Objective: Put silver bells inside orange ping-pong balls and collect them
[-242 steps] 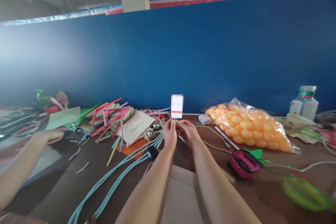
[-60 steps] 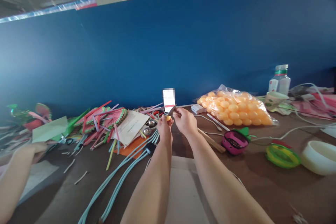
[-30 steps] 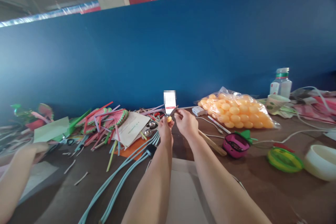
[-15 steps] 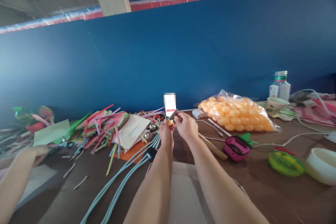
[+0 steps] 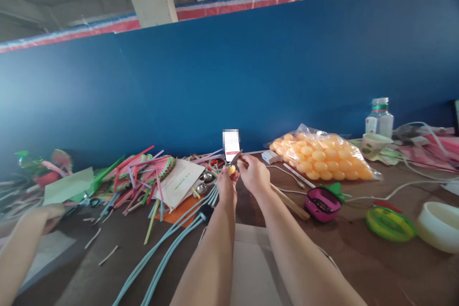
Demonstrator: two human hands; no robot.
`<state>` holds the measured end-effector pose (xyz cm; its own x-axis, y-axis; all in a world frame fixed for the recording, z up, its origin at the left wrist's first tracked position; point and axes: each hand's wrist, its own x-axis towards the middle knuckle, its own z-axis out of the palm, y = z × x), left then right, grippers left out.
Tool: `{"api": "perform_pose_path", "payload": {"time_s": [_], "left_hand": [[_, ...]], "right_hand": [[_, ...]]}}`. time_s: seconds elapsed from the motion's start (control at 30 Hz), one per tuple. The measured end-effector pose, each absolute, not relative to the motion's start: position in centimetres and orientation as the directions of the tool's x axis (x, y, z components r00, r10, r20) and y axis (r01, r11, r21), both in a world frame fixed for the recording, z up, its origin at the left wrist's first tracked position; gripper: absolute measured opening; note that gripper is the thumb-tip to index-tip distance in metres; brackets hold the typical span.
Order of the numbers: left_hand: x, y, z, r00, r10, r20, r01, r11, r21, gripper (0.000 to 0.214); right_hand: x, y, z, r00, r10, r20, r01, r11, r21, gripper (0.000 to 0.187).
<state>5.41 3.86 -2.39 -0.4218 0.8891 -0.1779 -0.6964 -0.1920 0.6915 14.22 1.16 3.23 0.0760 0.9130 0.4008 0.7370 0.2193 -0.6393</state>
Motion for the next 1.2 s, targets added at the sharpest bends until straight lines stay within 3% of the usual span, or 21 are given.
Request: {"api": "perform_pose_path", "payload": {"time_s": [0.73,1.0,1.2], "left_hand": [[5.45,3.99,-2.39,-0.375,0.894,-0.246,-0.765,-0.149,0.627,0.015],[5.54,3.85,-2.15,-0.383,0.898,-0.215,-0.757,-0.173,0.630,0.011],[5.36,3.78,-2.06,-0.393,0.882,-0.259,-0.735,-0.132,0.665,0.012]], "right_hand": [[14.31,0.96,3.51,0.076,0.929,0.361,0.750,0.185,-0.635,0.026],[14.36,1.00,3.70,0.072,0.943,0.325,0.761,0.159,-0.629,0.027],[14.63,1.14,3.93,0.135,0.917,0.375,0.740,0.158,-0.653,0.027]]}}
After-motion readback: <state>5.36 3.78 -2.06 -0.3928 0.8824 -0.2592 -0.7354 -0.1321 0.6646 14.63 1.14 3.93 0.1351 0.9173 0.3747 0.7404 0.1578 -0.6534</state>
